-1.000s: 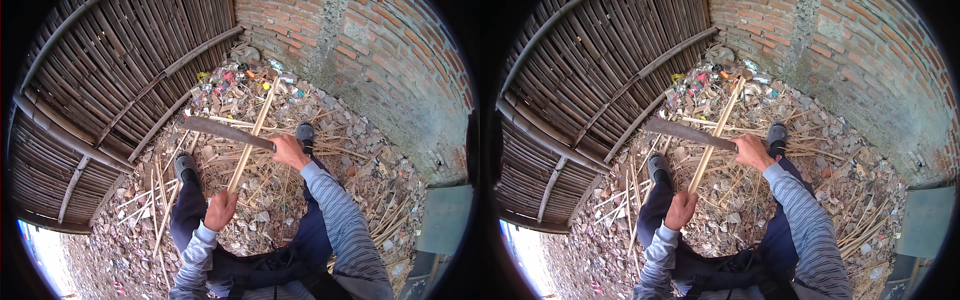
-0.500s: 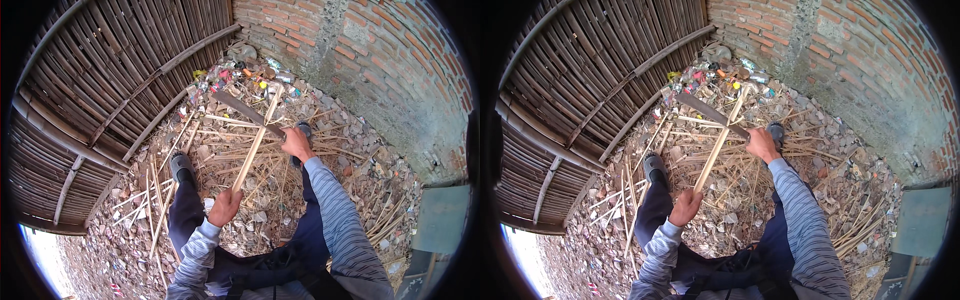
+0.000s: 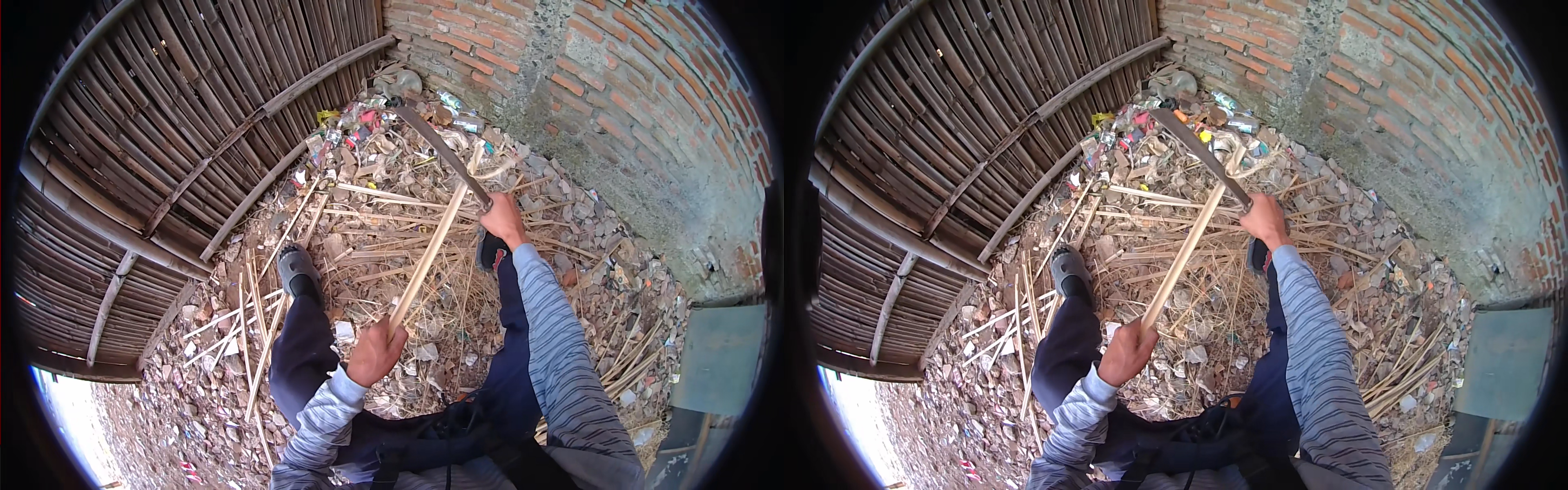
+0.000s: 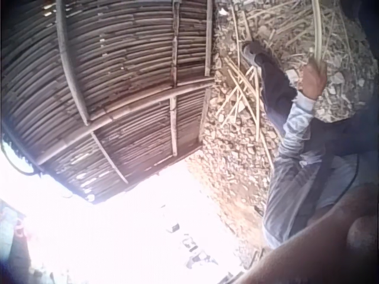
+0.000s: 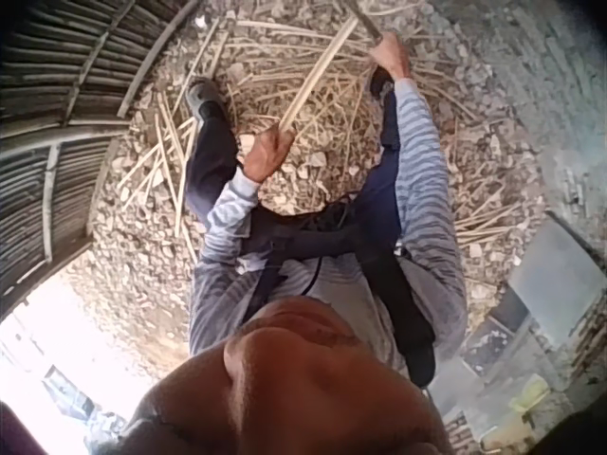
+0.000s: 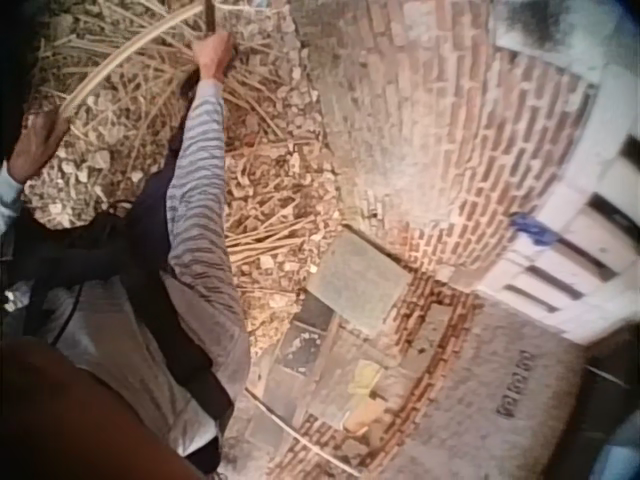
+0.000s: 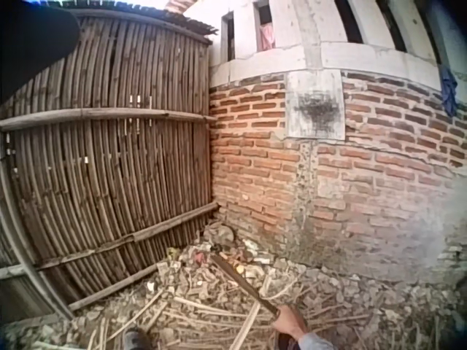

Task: The person scrapes and shaves down a bamboo strip using a machete.

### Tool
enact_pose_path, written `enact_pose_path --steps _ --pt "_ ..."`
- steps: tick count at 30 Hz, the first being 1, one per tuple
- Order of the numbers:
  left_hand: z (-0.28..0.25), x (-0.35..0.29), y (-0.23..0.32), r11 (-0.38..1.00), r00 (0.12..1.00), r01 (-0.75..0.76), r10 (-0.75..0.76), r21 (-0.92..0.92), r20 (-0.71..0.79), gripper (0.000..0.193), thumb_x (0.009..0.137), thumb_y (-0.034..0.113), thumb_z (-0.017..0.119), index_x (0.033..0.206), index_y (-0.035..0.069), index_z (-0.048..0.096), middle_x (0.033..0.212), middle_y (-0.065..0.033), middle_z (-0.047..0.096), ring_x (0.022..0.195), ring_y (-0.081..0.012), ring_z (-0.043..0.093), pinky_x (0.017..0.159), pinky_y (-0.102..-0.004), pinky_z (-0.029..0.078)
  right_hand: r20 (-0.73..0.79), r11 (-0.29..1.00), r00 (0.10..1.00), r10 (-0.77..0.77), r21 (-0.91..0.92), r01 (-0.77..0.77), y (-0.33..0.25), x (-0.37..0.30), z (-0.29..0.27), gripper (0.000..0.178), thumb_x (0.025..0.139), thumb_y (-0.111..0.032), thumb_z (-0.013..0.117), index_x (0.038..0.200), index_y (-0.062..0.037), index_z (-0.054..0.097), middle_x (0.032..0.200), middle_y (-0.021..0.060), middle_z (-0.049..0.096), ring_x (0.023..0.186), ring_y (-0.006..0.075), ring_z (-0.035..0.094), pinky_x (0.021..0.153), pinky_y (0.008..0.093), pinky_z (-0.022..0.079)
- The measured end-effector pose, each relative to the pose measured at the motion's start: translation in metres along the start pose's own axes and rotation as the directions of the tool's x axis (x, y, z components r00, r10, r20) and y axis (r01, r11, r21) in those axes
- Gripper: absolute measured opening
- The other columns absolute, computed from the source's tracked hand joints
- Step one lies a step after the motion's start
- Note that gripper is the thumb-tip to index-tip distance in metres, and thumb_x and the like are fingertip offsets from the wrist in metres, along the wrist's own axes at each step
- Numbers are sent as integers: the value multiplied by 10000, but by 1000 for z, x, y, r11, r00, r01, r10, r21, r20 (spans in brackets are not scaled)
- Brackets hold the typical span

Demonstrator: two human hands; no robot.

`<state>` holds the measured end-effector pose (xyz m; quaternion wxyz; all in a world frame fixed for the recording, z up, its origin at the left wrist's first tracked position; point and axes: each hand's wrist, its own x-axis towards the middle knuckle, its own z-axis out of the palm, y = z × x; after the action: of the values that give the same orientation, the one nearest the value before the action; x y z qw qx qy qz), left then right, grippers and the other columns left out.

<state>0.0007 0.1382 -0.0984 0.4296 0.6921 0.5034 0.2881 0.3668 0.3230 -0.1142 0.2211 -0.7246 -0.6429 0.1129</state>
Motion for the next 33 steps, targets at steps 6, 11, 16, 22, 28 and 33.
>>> enact_pose_path --steps 6,11,16,22,28,33 --pt "-6 -4 7 1000 1000 24 -24 12 -7 263 999 168 642 892 -68 598 686 -312 596 640 -517 626 569 -558 457 -43 999 999 -30 -29 28 8 -7 0 321 806 -201 750 1113 -113 788 1000 239 756 986 457 718 889 518 576" --pt "-18 -15 7 995 999 -3 7 97 -43 251 989 161 667 935 -73 595 650 -294 581 616 -500 614 544 -557 457 18 957 957 -290 -20 291 -28 -22 -4 399 746 -159 802 1138 -86 791 890 192 766 844 418 726 812 488 576" --pt "-22 -24 12 931 972 -228 232 285 21 119 948 65 666 1003 -27 616 714 -256 573 584 -461 613 514 -537 466 26 893 897 -441 -91 441 -22 -16 -11 433 709 -174 815 1139 -126 797 885 168 777 813 376 745 792 469 594" --pt "-22 -38 7 758 917 -391 371 521 148 106 911 23 662 1002 10 610 967 -302 606 610 -412 651 521 -504 495 -154 995 984 -92 -40 86 -12 12 -11 258 774 -179 765 1018 -101 784 933 228 757 896 437 731 856 480 592" --pt "-23 -36 25 994 999 21 -26 108 40 165 974 97 639 931 -49 576 766 -309 624 630 -464 653 547 -518 485 -159 989 984 85 134 -64 18 19 -18 234 786 -179 769 938 -2 751 854 254 728 868 449 722 791 482 565" --pt "-32 -33 23 999 999 36 -37 33 33 279 1016 189 626 897 -58 572 653 -252 603 582 -403 634 548 -494 466 -169 986 985 -39 156 66 -3 0 -26 252 787 -150 762 995 -9 766 806 226 719 834 435 720 778 489 553"
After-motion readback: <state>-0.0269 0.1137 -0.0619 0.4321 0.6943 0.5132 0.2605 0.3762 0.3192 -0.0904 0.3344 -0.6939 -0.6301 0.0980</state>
